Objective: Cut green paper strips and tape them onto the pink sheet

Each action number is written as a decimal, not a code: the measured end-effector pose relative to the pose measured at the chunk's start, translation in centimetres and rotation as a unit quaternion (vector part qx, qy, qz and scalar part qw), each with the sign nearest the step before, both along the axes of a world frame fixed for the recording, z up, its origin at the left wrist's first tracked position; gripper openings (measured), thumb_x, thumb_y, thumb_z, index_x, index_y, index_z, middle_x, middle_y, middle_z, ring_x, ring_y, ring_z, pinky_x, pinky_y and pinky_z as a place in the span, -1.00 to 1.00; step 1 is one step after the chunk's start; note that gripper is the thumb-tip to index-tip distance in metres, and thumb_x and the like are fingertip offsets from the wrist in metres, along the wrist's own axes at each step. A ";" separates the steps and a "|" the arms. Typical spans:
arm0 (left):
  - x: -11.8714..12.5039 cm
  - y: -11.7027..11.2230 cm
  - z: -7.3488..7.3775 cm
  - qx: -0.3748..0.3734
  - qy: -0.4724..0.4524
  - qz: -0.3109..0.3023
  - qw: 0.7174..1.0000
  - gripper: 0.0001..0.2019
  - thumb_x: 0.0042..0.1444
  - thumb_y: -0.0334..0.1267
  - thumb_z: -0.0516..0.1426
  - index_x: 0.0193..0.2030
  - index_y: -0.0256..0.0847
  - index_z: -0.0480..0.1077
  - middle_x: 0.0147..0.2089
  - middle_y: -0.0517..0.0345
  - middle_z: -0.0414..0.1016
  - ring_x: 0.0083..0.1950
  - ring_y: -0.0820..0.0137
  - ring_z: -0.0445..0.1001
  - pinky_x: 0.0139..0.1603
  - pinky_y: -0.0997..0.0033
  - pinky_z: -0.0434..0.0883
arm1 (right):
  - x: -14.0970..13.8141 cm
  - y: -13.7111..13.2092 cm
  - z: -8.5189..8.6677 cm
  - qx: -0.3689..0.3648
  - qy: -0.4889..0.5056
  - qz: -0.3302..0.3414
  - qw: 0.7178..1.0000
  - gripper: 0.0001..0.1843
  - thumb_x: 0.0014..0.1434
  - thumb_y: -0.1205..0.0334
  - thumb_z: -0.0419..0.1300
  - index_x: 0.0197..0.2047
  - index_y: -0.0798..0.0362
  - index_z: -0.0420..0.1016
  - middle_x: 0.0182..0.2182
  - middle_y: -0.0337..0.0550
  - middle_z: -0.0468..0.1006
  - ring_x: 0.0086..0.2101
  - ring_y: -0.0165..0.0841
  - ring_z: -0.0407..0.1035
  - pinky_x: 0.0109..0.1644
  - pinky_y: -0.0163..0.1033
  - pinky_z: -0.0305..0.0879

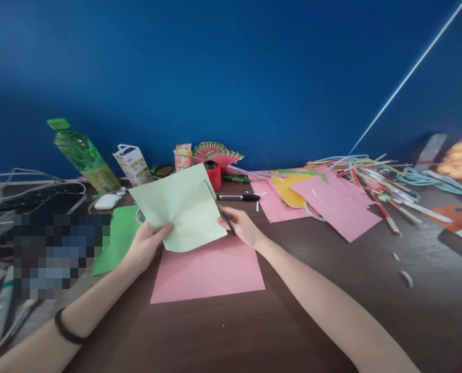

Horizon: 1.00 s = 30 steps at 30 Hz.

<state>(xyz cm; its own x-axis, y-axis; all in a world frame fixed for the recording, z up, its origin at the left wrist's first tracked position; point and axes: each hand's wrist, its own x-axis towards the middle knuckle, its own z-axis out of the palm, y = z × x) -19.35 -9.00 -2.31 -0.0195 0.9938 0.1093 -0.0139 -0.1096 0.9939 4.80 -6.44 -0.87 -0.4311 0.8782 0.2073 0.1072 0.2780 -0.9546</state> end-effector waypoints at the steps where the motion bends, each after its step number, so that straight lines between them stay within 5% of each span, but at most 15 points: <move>1: 0.0 0.0 0.1 -0.003 -0.008 -0.001 1.000 -0.51 -0.07 -0.15 0.21 0.02 -0.27 0.28 0.07 -0.07 0.42 0.07 0.08 0.38 0.04 0.10 0.37 | 0.0 0.0 0.0 -0.002 -0.001 -0.002 1.000 -0.52 0.08 0.01 0.10 0.01 0.11 0.41 -0.34 -0.17 0.40 -0.30 -0.34 0.25 -0.17 -0.23 0.18; 9: -0.1 0.0 0.1 -0.023 -0.039 -0.013 0.999 -0.40 -0.07 -0.17 0.23 0.13 -0.25 0.21 0.11 -0.08 0.37 0.09 0.08 0.36 0.05 0.14 0.37 | 0.1 0.1 -0.2 -0.002 -0.011 -0.014 1.000 -0.52 0.09 0.02 0.11 0.01 0.12 0.41 -0.35 -0.19 0.42 -0.34 -0.36 0.25 -0.20 -0.24 0.20; 17: 0.1 -0.2 0.4 -0.036 -0.034 -0.021 0.999 -0.48 -0.08 -0.13 0.22 0.04 -0.28 0.30 0.07 -0.09 0.42 0.06 0.07 0.38 0.04 0.12 0.38 | 0.2 0.2 -0.5 -0.001 0.001 -0.008 1.000 -0.59 0.09 0.03 0.13 -0.07 0.09 0.47 -0.38 -0.22 0.44 -0.27 -0.31 0.30 -0.14 -0.23 0.21; 30: 0.0 -0.2 0.5 -0.040 -0.025 -0.023 0.999 -0.47 -0.08 -0.11 0.22 0.03 -0.31 0.30 0.08 -0.12 0.41 0.06 0.07 0.39 0.03 0.12 0.39 | -0.1 -0.1 0.0 -0.119 0.032 -0.034 0.992 -0.51 -0.04 0.02 0.21 -0.06 0.09 0.47 -0.43 -0.22 0.38 -0.54 -0.47 0.20 -0.55 -0.32 0.29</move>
